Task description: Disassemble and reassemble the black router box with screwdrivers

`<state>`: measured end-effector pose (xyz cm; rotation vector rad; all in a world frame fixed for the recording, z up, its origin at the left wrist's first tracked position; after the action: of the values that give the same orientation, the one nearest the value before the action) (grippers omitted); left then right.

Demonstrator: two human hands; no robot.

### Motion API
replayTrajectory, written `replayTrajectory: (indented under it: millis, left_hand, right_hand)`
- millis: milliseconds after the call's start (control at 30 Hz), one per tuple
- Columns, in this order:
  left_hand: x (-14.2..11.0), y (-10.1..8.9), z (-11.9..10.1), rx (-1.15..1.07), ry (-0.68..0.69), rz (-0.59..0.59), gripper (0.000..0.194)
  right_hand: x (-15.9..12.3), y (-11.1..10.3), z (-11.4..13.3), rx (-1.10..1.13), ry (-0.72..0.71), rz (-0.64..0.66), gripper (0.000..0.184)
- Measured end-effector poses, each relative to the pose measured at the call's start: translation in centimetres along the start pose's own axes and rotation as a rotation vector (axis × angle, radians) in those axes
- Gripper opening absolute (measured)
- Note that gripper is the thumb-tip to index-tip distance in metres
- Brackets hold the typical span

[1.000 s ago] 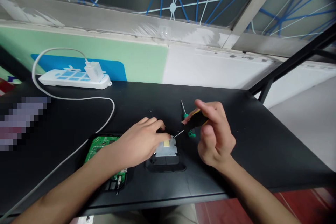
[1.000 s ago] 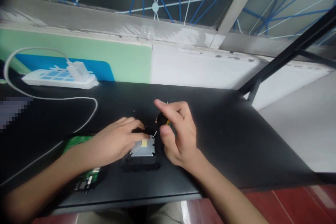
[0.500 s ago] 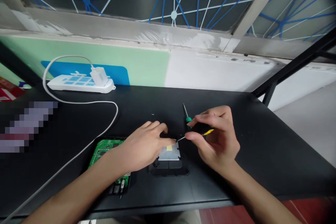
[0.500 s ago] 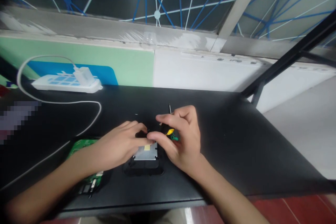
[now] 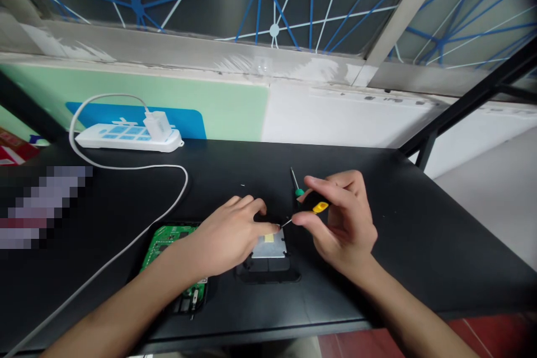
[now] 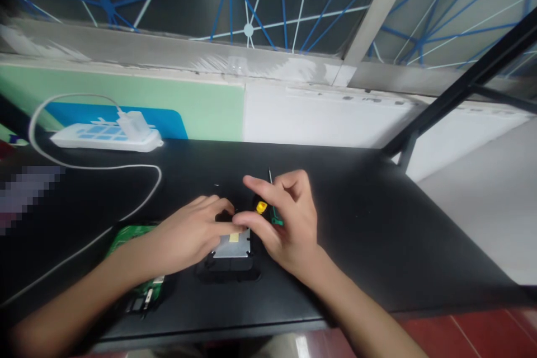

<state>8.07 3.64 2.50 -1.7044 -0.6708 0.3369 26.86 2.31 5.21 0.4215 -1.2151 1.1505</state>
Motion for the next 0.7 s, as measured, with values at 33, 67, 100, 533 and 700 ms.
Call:
replayTrajectory:
  millis: [33,67,100,533,700]
  left_hand:
    - [0.03,-0.05,-0.03,0.003,0.001,0.001,0.052]
    - [0.05,-0.09,-0.05,0.004,0.000,0.002,0.052]
    - [0.07,-0.12,-0.06,0.005,0.000,0.003,0.052]
    - [-0.12,-0.02,0.00,-0.007,-0.004,-0.024,0.050]
    - [0.03,-0.12,-0.06,-0.009,-0.011,0.004,0.050]
  right_hand:
    - [-0.09,0.05,0.03,0.033,0.025,0.010,0.055]
    - [-0.16,0.14,0.11,0.079,0.060,0.025,0.051]
    - [-0.20,0.24,0.22,0.132,0.096,0.039,0.049]
    - [0.14,-0.14,0.46,0.012,-0.011,0.030,0.058]
    - [-0.28,0.58,0.44,0.204,0.150,0.088,0.057]
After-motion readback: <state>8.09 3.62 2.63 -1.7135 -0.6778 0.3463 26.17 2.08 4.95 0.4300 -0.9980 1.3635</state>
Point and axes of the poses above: each hand's wrist, its own x-axis towards the middle knuckle, its own y-axis out of the palm, z = x × y, the point moved 4 cm from there along x, towards the middle knuckle, and after that the axes turned 3 degrees about -z, right-handed, at the moved point
